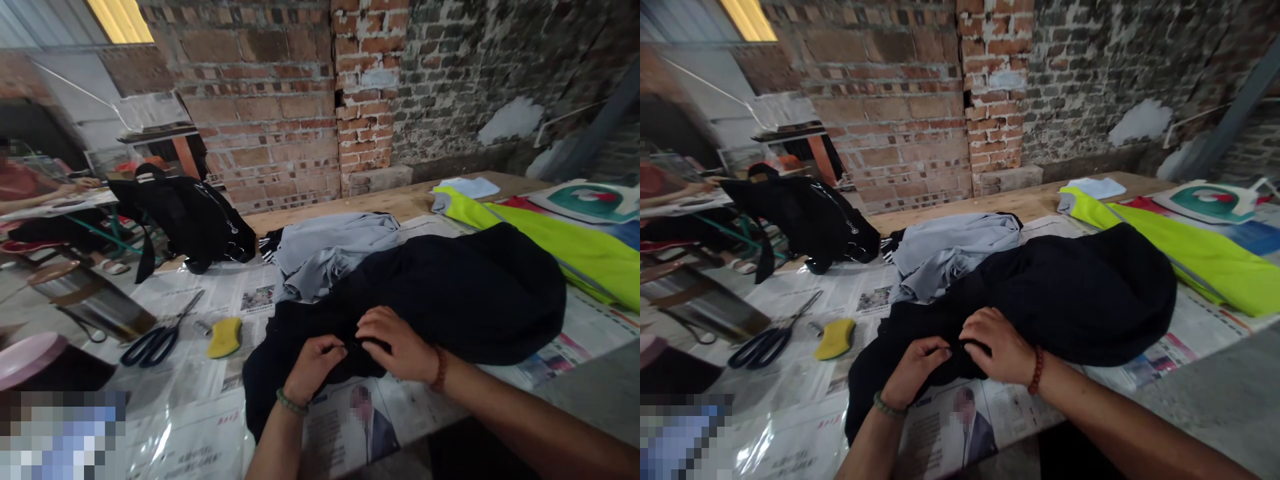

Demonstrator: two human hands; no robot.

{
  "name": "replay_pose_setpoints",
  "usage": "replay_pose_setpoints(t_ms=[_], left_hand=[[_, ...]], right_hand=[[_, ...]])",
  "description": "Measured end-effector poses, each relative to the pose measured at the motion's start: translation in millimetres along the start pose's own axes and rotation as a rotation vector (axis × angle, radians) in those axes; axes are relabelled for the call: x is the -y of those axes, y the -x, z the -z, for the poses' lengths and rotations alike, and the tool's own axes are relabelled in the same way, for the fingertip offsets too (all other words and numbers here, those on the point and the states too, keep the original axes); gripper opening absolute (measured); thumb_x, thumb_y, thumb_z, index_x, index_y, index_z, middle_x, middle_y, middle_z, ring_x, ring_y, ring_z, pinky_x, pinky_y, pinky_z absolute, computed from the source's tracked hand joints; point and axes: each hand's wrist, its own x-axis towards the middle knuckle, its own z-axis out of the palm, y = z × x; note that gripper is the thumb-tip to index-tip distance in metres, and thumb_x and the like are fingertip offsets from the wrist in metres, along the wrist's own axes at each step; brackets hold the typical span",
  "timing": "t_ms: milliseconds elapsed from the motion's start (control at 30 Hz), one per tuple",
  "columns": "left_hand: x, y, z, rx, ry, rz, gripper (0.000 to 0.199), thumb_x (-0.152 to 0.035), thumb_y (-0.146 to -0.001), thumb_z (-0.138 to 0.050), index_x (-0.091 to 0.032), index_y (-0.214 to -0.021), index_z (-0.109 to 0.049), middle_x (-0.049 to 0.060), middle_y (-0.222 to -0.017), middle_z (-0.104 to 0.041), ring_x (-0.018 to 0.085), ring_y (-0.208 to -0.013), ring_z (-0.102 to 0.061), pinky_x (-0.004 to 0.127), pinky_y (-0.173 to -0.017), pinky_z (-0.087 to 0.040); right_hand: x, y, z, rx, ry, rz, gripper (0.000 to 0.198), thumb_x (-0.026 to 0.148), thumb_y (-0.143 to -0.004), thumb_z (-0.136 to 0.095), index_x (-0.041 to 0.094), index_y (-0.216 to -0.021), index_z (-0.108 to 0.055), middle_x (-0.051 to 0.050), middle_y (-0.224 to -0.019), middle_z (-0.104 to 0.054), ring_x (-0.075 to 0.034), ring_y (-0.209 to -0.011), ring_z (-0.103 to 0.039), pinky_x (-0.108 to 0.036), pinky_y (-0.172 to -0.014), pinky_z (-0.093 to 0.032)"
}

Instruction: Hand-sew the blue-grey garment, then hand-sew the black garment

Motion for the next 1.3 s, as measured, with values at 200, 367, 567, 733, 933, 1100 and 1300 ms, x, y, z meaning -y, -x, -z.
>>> replay_pose_setpoints(t_ms=[200, 367, 567, 733, 933, 1100, 1300], left_hand=[[0, 0, -1, 0.046, 0.044, -0.009, 0.021, -0.027, -0.068, -0.057, -0.013, -0.052, -0.059, -0.005, -0.050, -0.044, 0.009, -0.053, -0.037, 0.020, -0.052, -0.031], [0, 0, -1, 0.068, 0.046, 0.011, 0.021, -0.029, -0.066, -0.058, -0.013, -0.053, -0.060, -0.005, -0.050, -0.044, 0.009, -0.052, -0.037, 0.020, -0.052, -0.031], [-4, 1, -2, 0.073, 0.092, 0.007, 0.019, -0.025, -0.065, -0.057, -0.014, -0.051, -0.059, -0.005, -0.051, -0.046, 0.009, -0.052, -0.038, 0.020, -0.052, -0.031], [-1, 0, -1, 0.053, 0.120, 0.006, 0.020, -0.029, -0.065, -0.059, -0.013, -0.053, -0.060, -0.004, -0.051, -0.046, 0.009, -0.053, -0.038, 0.020, -0.052, -0.031], [6, -2, -4, 0.082, 0.131, 0.035, 0.027, -0.037, -0.065, -0.061, -0.012, -0.058, -0.064, -0.004, -0.049, -0.046, 0.009, -0.050, -0.037, 0.021, -0.050, -0.029], [3, -1, -3, 0.112, 0.130, 0.097, 0.023, -0.035, -0.062, -0.063, -0.013, -0.057, -0.064, -0.005, -0.047, -0.045, 0.008, -0.048, -0.035, 0.021, -0.049, -0.026], [5, -3, -2, 0.113, 0.131, 0.124, 0.018, -0.030, -0.063, -0.061, -0.013, -0.057, -0.063, -0.006, -0.047, -0.043, 0.008, -0.049, -0.033, 0.021, -0.049, -0.025]], right_hand=[[8, 13, -22, 0.047, 0.120, 0.031, 0.017, 0.023, -0.076, -0.056, 0.024, -0.094, -0.058, -0.004, -0.101, -0.058, -0.020, -0.106, -0.044, -0.040, -0.088, -0.032], [4, 10, -29, 0.047, 0.134, 0.027, 0.009, 0.024, -0.081, -0.052, 0.024, -0.084, -0.060, -0.002, -0.097, -0.060, -0.019, -0.104, -0.045, -0.039, -0.088, -0.031], [11, 10, -26, -0.072, 0.026, 0.119, 0.012, 0.015, -0.082, -0.046, 0.022, -0.088, -0.055, -0.001, -0.089, -0.063, -0.017, -0.103, -0.048, -0.036, -0.087, -0.033], [23, 9, -17, -0.119, -0.017, 0.194, 0.016, 0.013, -0.083, -0.043, 0.023, -0.091, -0.053, -0.002, -0.093, -0.063, -0.016, -0.098, -0.053, -0.035, -0.084, -0.037], [42, -12, 1, -0.108, -0.460, -0.125, 0.010, 0.024, -0.088, -0.036, 0.021, -0.088, -0.045, -0.004, -0.086, -0.063, -0.013, -0.078, -0.061, -0.030, -0.069, -0.046], [35, -49, 19, 0.062, -0.935, -0.498, 0.015, 0.034, -0.086, -0.040, 0.019, -0.081, -0.040, 0.003, -0.064, -0.059, -0.007, -0.044, -0.053, -0.016, -0.039, -0.034], [6, -87, 38, -0.016, -0.934, -0.593, 0.011, 0.025, -0.080, -0.050, 0.017, -0.074, -0.045, 0.001, -0.061, -0.060, -0.010, -0.056, -0.058, -0.013, -0.037, -0.033]])
